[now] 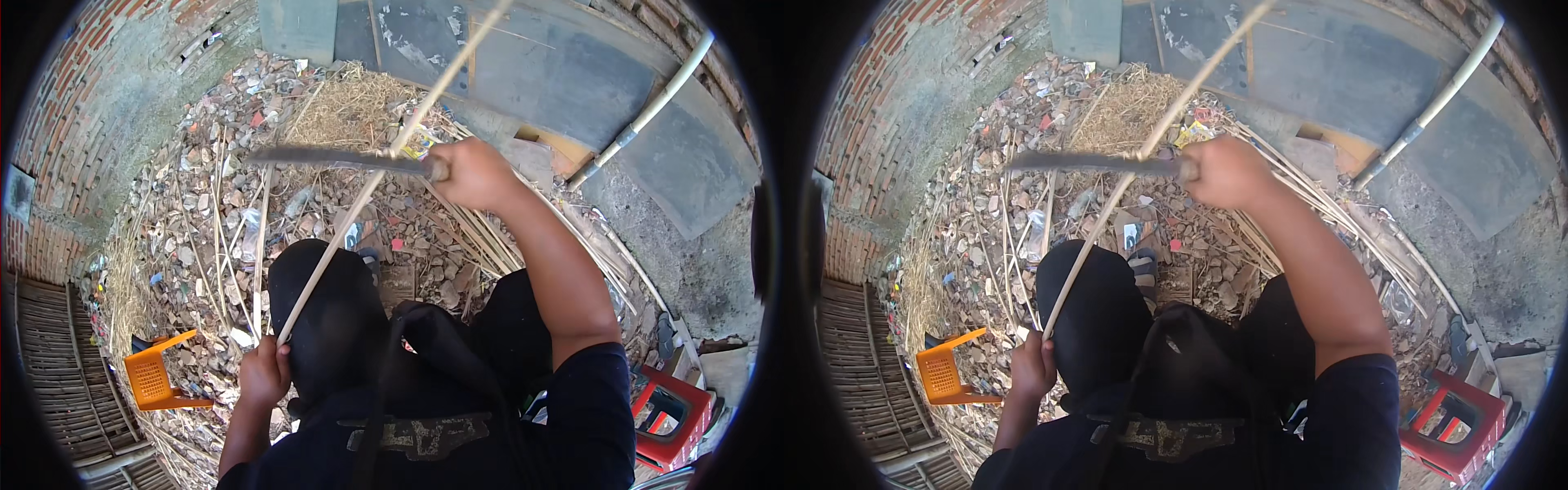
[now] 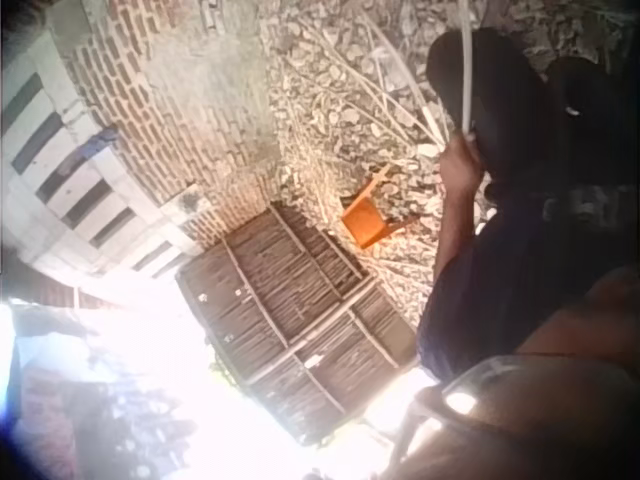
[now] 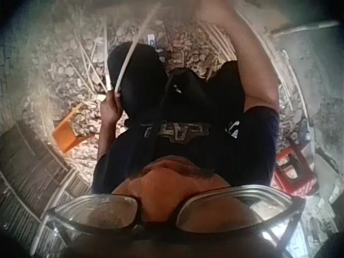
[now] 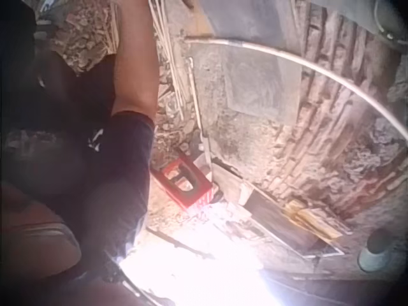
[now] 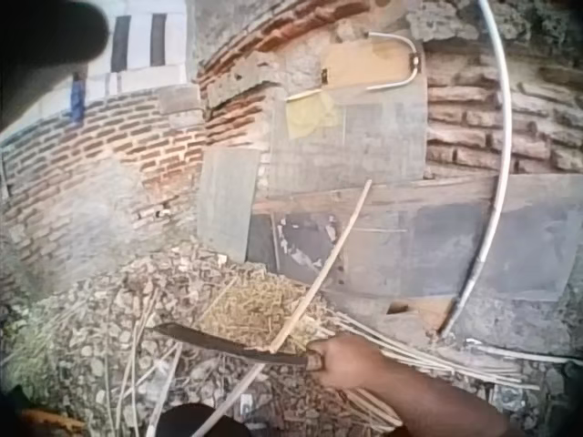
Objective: The person holds a bamboo stick with one hand and repeatedly shaves another bamboo stick with a knife.
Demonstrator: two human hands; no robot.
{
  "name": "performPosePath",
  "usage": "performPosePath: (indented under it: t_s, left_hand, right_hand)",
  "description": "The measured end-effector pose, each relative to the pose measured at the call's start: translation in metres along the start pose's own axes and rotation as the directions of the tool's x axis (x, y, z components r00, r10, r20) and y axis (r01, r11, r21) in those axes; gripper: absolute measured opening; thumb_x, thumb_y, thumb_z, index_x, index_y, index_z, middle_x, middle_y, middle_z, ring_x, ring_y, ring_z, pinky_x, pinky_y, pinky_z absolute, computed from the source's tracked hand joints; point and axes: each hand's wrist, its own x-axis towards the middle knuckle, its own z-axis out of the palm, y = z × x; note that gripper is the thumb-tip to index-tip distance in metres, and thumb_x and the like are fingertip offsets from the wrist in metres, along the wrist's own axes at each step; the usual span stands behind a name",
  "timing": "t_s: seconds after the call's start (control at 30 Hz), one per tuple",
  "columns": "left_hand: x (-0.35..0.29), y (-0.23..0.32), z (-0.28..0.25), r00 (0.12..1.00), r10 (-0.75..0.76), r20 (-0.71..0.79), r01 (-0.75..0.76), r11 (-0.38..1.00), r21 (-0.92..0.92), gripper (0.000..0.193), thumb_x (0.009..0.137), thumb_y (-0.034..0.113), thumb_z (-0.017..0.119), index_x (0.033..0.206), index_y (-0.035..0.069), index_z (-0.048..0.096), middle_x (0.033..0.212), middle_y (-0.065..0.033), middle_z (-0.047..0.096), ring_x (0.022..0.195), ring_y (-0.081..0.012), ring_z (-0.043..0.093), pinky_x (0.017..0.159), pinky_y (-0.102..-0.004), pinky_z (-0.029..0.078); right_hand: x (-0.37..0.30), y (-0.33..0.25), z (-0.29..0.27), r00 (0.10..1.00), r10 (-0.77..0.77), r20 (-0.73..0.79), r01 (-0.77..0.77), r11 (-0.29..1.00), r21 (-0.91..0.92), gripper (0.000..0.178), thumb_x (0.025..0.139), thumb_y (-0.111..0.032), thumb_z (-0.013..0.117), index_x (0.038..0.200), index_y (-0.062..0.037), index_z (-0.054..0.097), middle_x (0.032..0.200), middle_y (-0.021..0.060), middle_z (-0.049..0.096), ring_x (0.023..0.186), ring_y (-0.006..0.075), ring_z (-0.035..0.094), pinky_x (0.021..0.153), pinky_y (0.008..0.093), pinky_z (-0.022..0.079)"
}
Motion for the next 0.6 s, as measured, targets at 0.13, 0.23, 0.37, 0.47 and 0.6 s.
performPosePath:
  t_s: [0.13,0.23,0.37,0.47,0.6]
  left_hand:
    - [0.000,-0.003,0.004,1.000,0.001,-0.006,-0.001,1.000,-0.025,0.019,0.100,0.019,0.053,0.094,0.002,0.051,0.060,-0.0232,0.057,0.056,-0.0475,0.058,0.052,-0.0559,0.044]
    - [-0.002,-0.005,0.004,1.000,0.014,-0.016,-0.014,0.999,-0.029,0.021,0.100,0.020,0.052,0.093,0.001,0.050,0.059,-0.0231,0.056,0.056,-0.0477,0.058,0.052,-0.0556,0.044]
    - [-0.004,-0.016,0.006,0.998,0.055,-0.022,-0.056,0.998,-0.010,0.022,0.101,0.021,0.051,0.092,0.001,0.050,0.060,-0.0234,0.056,0.056,-0.0479,0.058,0.051,-0.0552,0.044]
    - [0.001,-0.003,-0.003,0.999,0.041,0.004,-0.040,0.997,-0.058,0.022,0.102,0.022,0.051,0.093,0.001,0.051,0.060,-0.0232,0.057,0.055,-0.0478,0.058,0.050,-0.0552,0.044]
    - [-0.003,-0.005,-0.004,0.999,0.004,0.035,-0.002,0.997,-0.071,0.022,0.102,0.022,0.050,0.095,0.001,0.051,0.060,-0.0235,0.057,0.056,-0.0480,0.058,0.050,-0.0552,0.044]
  right_hand:
    - [-0.001,-0.010,-0.003,0.997,-0.035,-0.074,0.025,0.990,-0.136,0.022,0.074,-0.021,0.071,0.095,-0.0129,0.070,0.075,0.0121,0.070,0.075,0.0333,0.070,0.072,0.0464,0.056]
    - [-0.008,-0.027,-0.004,0.982,-0.189,0.027,0.191,0.958,-0.213,0.022,0.076,-0.021,0.070,0.097,-0.0137,0.071,0.077,0.0127,0.070,0.078,0.0326,0.071,0.073,0.0461,0.056]
    - [0.001,-0.005,0.003,0.996,-0.049,-0.070,0.048,0.999,-0.025,0.018,0.070,-0.014,0.071,0.088,-0.0155,0.070,0.069,0.0127,0.067,0.072,0.0327,0.069,0.066,0.0450,0.055]
    - [0.004,0.006,0.003,0.987,-0.030,-0.155,0.000,0.982,-0.188,0.017,0.071,-0.014,0.070,0.088,-0.0155,0.070,0.069,0.0117,0.067,0.071,0.0317,0.070,0.067,0.0456,0.056]
    - [-0.002,-0.017,0.001,0.988,-0.151,0.025,0.153,0.969,-0.194,0.026,0.074,-0.021,0.071,0.099,-0.0131,0.071,0.081,0.0140,0.071,0.081,0.0342,0.071,0.073,0.0465,0.057]
